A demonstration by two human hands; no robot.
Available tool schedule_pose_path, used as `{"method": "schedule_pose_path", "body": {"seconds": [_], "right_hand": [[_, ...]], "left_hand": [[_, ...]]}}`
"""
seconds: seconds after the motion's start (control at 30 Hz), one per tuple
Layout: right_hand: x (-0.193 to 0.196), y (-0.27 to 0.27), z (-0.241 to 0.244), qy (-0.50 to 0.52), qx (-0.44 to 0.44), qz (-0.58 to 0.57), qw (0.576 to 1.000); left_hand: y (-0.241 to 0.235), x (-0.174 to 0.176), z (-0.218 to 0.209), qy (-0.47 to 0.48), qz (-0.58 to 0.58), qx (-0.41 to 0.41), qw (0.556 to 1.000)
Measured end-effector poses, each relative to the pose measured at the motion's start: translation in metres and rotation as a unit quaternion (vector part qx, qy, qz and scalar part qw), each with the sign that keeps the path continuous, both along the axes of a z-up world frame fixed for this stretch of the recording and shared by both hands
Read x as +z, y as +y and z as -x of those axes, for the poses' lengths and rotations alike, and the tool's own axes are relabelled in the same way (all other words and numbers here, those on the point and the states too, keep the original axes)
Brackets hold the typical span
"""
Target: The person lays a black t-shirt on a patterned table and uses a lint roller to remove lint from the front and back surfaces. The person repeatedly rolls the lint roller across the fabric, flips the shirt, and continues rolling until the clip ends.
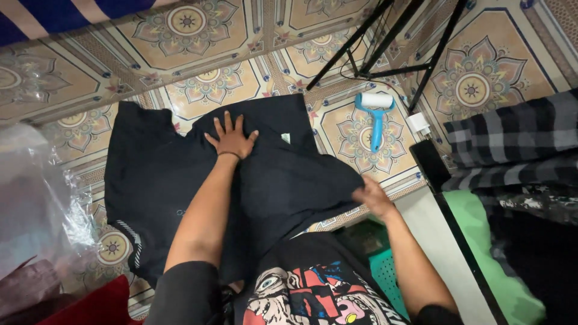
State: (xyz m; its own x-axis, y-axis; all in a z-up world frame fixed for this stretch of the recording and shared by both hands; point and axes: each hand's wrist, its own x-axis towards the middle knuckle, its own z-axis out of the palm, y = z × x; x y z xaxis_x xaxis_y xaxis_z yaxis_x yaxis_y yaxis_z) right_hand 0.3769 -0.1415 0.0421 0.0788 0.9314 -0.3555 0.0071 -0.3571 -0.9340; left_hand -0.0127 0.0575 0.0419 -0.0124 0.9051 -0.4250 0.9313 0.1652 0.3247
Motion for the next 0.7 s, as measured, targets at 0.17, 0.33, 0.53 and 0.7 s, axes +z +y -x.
{"method": "schedule_pose_path", "body": {"seconds": [0.17,0.33,0.53,0.7], "right_hand": [[0.016,-0.001,0.007,-0.343,0.222,0.050,0.912],[0.047,0.000,0.021,-0.260,0.126,0.019,0.957],[0.033,-0.011,0.003,-0.219,0.092,0.015,0.971],[-0.022,-0.040,-0.045,-0.252,0.145,0.017,0.957]], "left_hand": [[0.049,-0.038,-0.024,0.072,-0.047,0.007,0.996],[0.085,-0.065,-0.088,0.012,-0.190,-0.240,0.952],[0.130,-0.097,-0.136,0.056,-0.133,-0.333,0.932],[0.152,-0.009,-0.120,-0.017,-0.056,-0.324,0.944]]}}
